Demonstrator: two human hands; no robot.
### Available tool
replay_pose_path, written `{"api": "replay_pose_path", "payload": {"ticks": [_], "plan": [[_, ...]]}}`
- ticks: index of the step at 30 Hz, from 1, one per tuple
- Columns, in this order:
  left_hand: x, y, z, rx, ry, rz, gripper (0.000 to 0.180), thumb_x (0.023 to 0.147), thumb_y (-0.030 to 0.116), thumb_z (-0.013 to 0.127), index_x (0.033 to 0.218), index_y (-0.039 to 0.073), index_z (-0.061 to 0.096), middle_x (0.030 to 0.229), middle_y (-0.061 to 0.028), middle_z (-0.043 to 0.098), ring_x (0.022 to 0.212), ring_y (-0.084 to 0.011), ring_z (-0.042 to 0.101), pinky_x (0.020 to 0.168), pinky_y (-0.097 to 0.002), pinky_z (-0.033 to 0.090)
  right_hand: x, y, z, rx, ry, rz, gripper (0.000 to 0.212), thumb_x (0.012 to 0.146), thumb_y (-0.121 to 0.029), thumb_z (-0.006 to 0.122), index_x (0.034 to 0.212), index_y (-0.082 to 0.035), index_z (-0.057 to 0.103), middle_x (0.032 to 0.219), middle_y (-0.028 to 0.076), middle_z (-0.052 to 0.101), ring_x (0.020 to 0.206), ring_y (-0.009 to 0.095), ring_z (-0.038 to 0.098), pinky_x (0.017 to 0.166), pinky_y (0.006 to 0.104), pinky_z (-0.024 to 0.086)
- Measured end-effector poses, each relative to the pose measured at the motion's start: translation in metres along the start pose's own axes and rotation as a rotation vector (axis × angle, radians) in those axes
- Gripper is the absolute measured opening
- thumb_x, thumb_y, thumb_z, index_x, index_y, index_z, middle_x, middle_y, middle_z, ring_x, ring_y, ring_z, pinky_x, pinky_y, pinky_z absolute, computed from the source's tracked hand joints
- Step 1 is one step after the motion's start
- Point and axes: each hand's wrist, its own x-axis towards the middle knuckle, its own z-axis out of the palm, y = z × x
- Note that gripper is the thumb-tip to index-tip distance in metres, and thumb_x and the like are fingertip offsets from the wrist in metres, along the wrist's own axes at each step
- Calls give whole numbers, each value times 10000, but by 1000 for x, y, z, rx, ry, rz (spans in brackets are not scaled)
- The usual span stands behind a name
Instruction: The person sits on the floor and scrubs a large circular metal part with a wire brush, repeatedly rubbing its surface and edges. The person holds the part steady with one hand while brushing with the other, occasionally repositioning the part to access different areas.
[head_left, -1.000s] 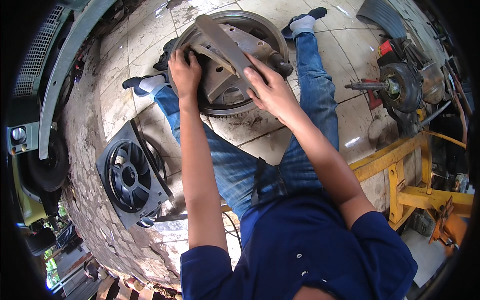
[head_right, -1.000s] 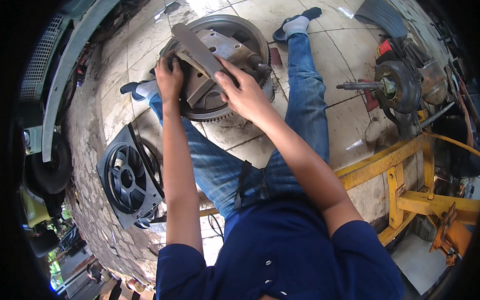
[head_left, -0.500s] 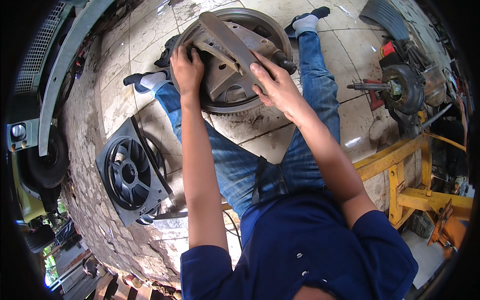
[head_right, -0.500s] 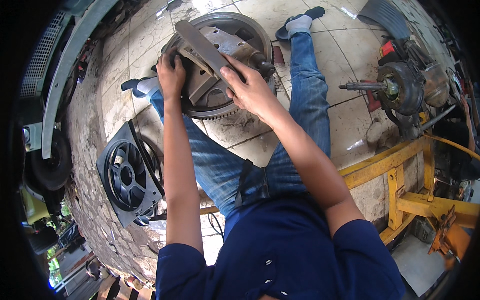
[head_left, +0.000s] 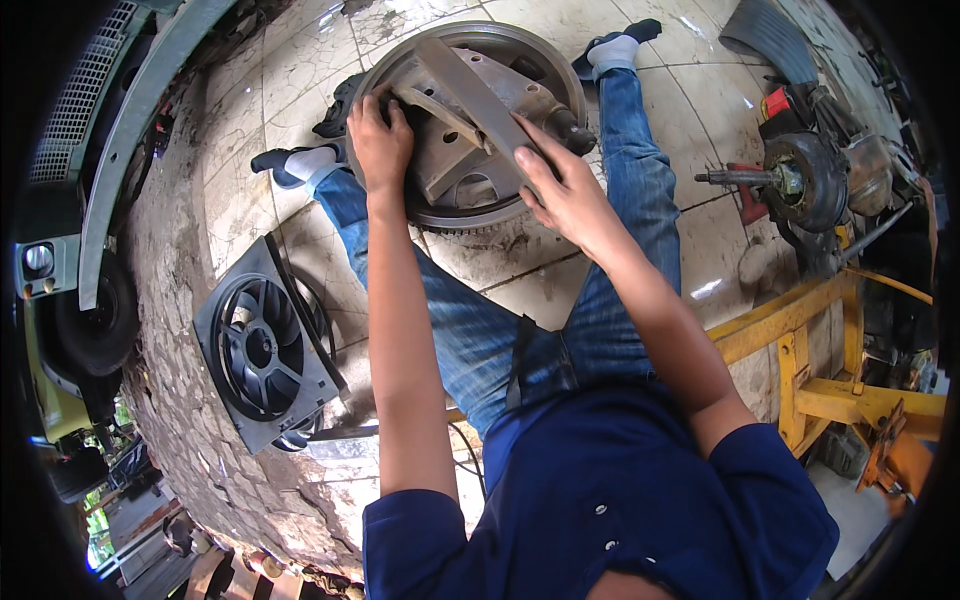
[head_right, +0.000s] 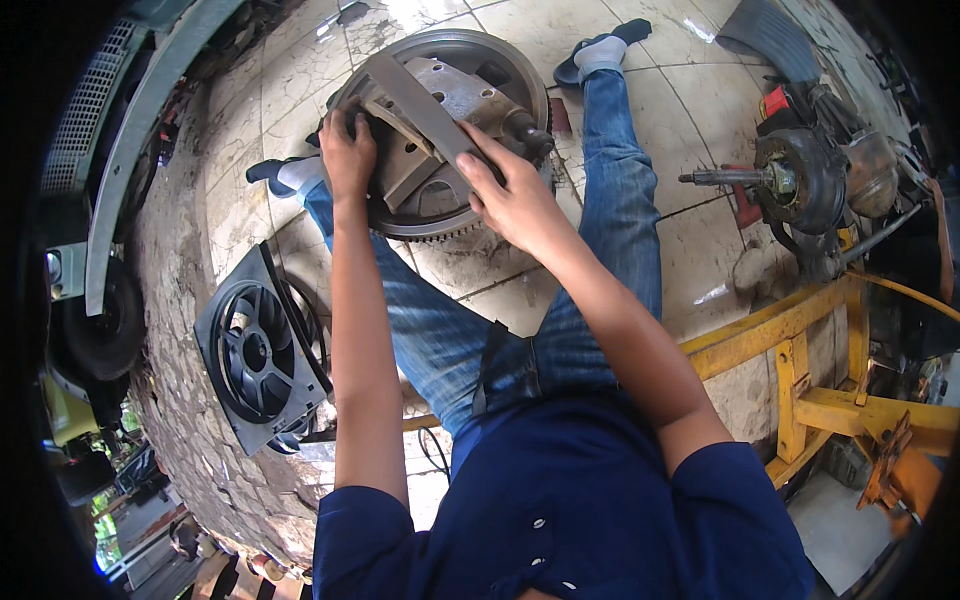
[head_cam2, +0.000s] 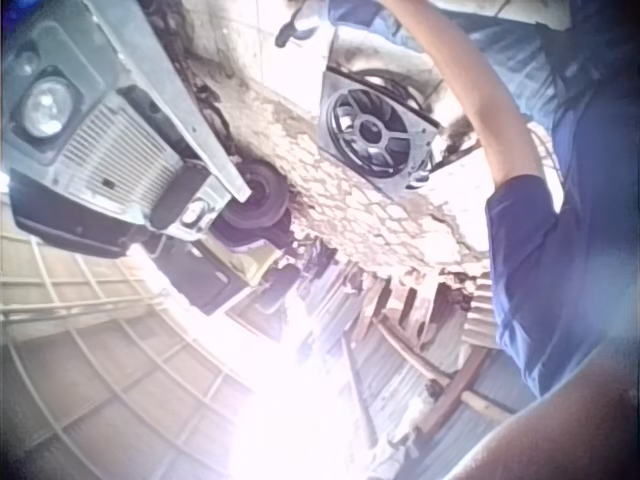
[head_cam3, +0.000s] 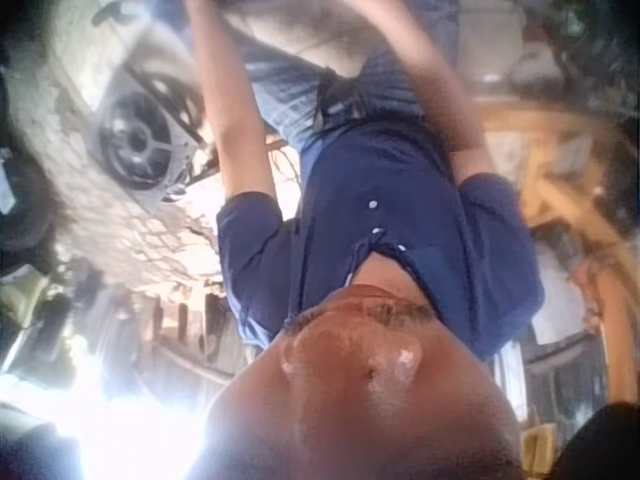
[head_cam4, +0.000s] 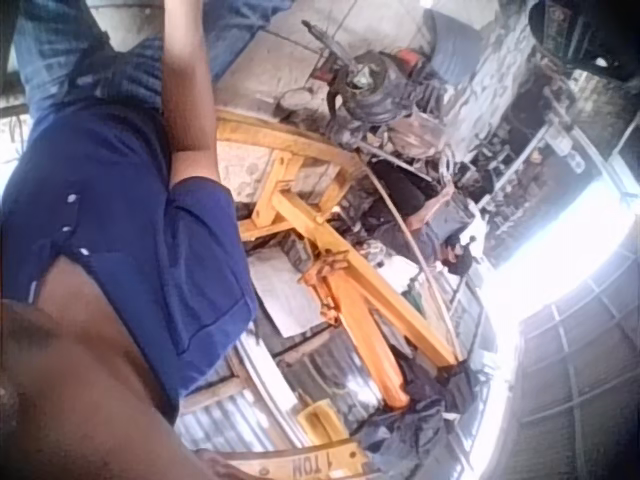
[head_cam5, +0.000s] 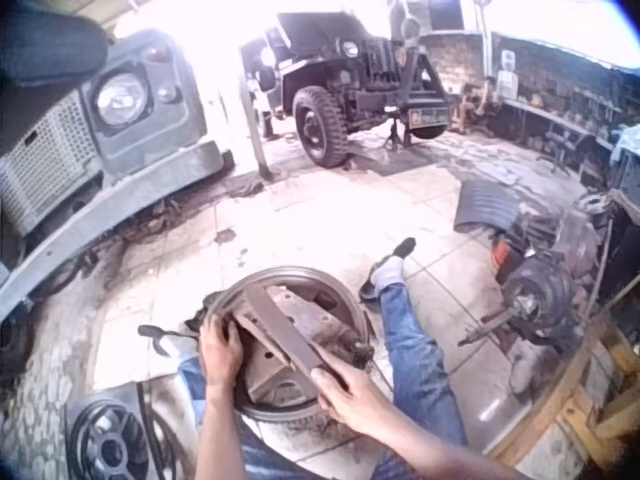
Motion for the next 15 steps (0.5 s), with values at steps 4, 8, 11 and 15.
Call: {"api": "replay_pose_path", "payload": {"ticks": [4,8,11,15], "plan": [[0,0,1,2,21,20,270,898,93,618,1163,67,660,1145,-179,643,1076,-396,577,968,-470,453,-5,6,2,-33,31,-24,520,1056,-331,559,1541,-196,429,693,-16,503,570,46,466,459,221,367],[1,-1,2,-19,5,32,270,896,98,623,1162,60,657,1142,-181,641,1069,-399,574,966,-475,454,9,-9,4,59,0,5,513,1057,-319,559,1537,-189,434,725,-15,516,565,46,451,453,217,359],[0,-2,1,3,-1,-2,268,895,102,625,1157,53,655,1131,-187,640,1063,-405,573,960,-478,456,7,-10,5,75,-9,18,506,1058,-315,557,1534,-190,440,784,-12,533,591,44,463,454,212,357],[-1,-4,2,22,1,-26,298,927,122,611,1222,109,658,1197,-166,658,1120,-390,586,987,-455,459,-7,0,-2,52,-19,11,493,1061,-310,552,1530,-201,447,856,-11,547,636,43,492,462,203,362]]}}
